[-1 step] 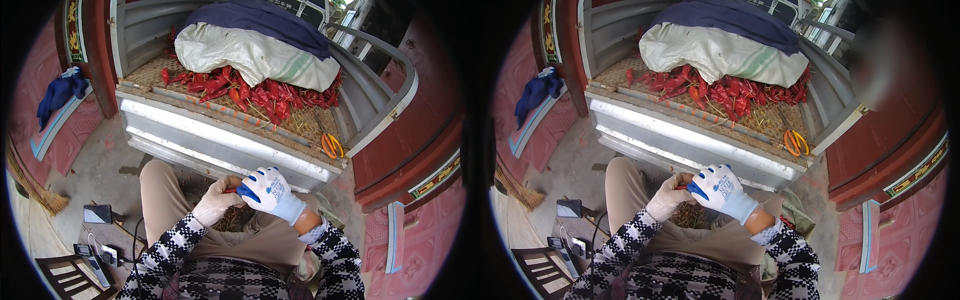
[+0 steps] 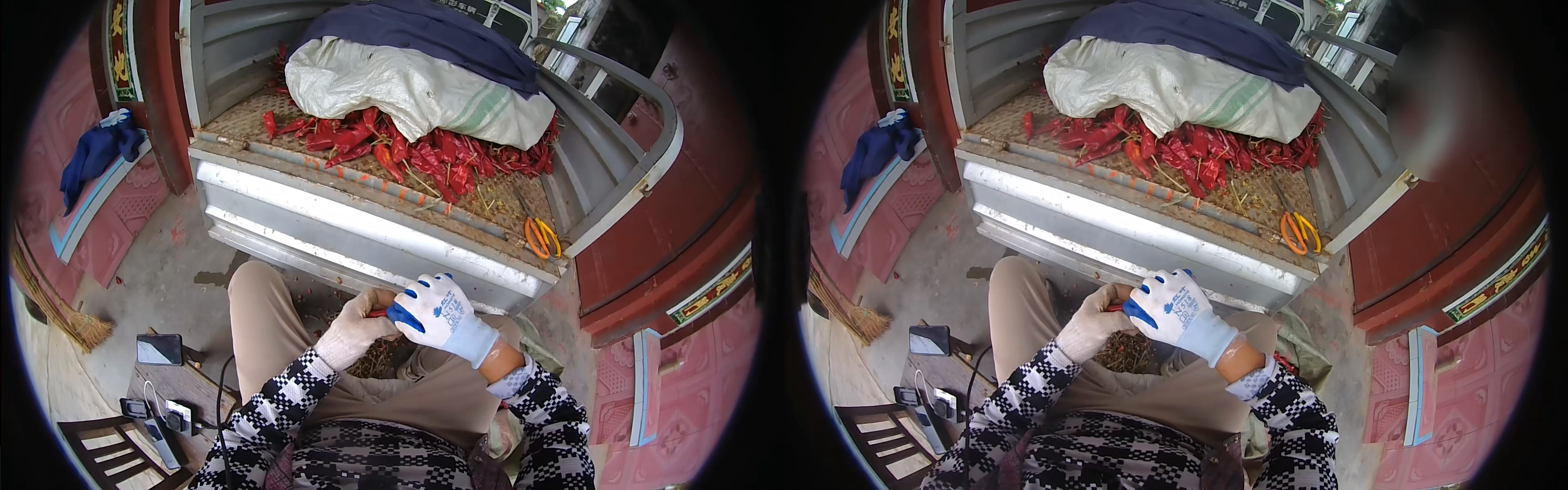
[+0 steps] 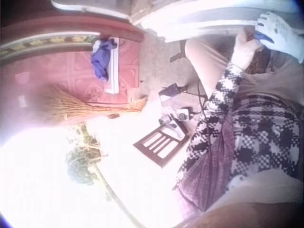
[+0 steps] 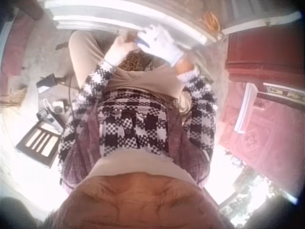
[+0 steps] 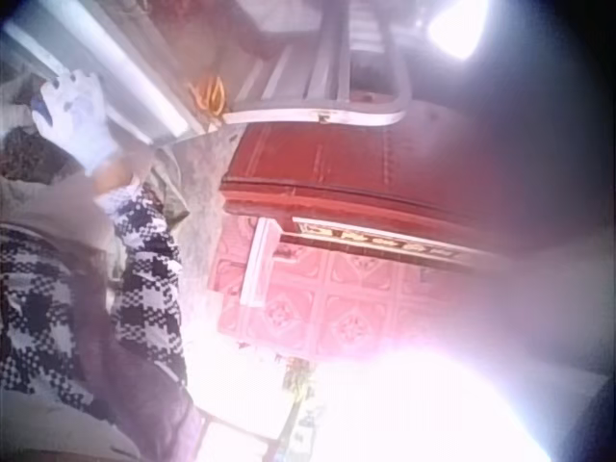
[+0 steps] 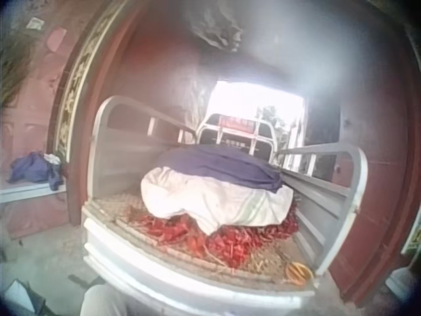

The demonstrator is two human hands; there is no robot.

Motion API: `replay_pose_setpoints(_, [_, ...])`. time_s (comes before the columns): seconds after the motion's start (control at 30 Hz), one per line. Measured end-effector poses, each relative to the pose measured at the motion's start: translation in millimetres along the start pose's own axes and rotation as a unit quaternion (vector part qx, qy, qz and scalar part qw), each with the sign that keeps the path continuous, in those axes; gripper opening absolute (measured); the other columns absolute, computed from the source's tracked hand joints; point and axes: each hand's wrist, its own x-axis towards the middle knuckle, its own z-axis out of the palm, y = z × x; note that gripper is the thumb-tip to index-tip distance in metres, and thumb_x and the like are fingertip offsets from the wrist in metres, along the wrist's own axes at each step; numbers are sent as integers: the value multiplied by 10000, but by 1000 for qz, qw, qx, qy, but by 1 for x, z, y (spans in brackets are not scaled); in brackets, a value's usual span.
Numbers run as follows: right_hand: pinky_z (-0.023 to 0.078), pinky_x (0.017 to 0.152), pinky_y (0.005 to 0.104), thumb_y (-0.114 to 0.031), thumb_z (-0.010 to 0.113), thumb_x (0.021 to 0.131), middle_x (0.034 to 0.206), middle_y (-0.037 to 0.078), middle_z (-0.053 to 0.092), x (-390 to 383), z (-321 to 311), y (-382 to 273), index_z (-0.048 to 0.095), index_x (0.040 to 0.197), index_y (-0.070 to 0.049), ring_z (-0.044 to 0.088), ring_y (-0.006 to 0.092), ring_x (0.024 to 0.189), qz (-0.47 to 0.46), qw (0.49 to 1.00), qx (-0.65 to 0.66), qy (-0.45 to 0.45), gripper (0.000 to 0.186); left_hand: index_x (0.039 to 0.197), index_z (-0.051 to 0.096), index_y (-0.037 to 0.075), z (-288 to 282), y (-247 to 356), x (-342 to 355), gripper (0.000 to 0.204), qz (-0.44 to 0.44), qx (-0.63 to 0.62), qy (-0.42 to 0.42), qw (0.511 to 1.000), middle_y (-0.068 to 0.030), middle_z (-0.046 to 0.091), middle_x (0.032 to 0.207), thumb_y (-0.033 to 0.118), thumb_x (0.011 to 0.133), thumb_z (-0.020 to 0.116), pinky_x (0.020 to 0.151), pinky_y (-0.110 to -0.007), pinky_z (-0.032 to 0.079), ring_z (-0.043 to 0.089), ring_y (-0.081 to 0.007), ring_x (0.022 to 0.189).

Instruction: The person sits at the back of a small truck and uses scissors to trim the stems off red chili peppers. They handle the peppers one at a time, cutting the stems and placing the trimmed peppers into a sack on the ground.

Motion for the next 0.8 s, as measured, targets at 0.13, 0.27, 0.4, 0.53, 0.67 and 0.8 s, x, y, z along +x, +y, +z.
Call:
replay_pose_setpoints(0.13, [502, 665, 413, -264, 677, 783, 763, 87, 657, -4, 9, -3, 664, 775, -105, 637, 267, 733, 41, 996, 72, 24, 160, 1114, 540, -40, 3, -6, 0, 370, 44, 87, 16, 995, -91, 627, 1006, -22, 769, 675, 822, -274, 519, 619, -144, 903])
replay_pose_setpoints(0.27, [496, 613, 388, -190, 676, 789, 752, 110, 665, -10, 32, -9, 686, 817, -51, 627, 255, 648, 184, 931, 292, 121, 142, 1093, 558, -26, 8, 1, 2, 324, 64, 141, 34, 987, -85, 639, 1021, 26, 805, 699, 871, -293, 493, 589, -135, 951])
replay_pose_setpoints(0.4, [432, 515, 278, -158, 646, 877, 678, 38, 618, -17, 57, -20, 677, 842, 6, 550, 130, 553, 387, 701, 571, 183, 171, 1062, 554, -40, 14, 3, 1, 293, 50, 77, 44, 995, -93, 630, 948, -26, 779, 628, 801, -271, 501, 608, -148, 859])
replay_pose_setpoints(0.53, [378, 464, 241, -180, 644, 910, 629, -12, 562, -11, 63, -33, 667, 817, -31, 485, 79, 503, 463, 531, 674, 221, 176, 1018, 577, -39, 11, -5, 4, 242, 43, 4, 66, 997, -85, 621, 861, -15, 780, 612, 718, -258, 488, 593, -142, 770])
replay_pose_setpoints(0.67, [372, 444, 250, -223, 636, 919, 603, -7, 542, -12, 82, -30, 647, 822, -84, 476, 96, 476, 473, 403, 738, 263, 170, 1011, 605, -33, 20, -2, 9, 245, 53, -14, 89, 995, -61, 610, 808, -26, 766, 607, 683, -243, 469, 568, -122, 731])
replay_pose_setpoints(0.8, [396, 454, 250, -223, 613, 934, 602, -6, 531, -10, 107, -24, 610, 800, -102, 484, 103, 480, 460, 255, 796, 299, 181, 1065, 611, -34, 24, 3, 10, 304, 60, 4, 101, 993, -63, 614, 826, -31, 761, 593, 675, -241, 465, 563, -119, 731])
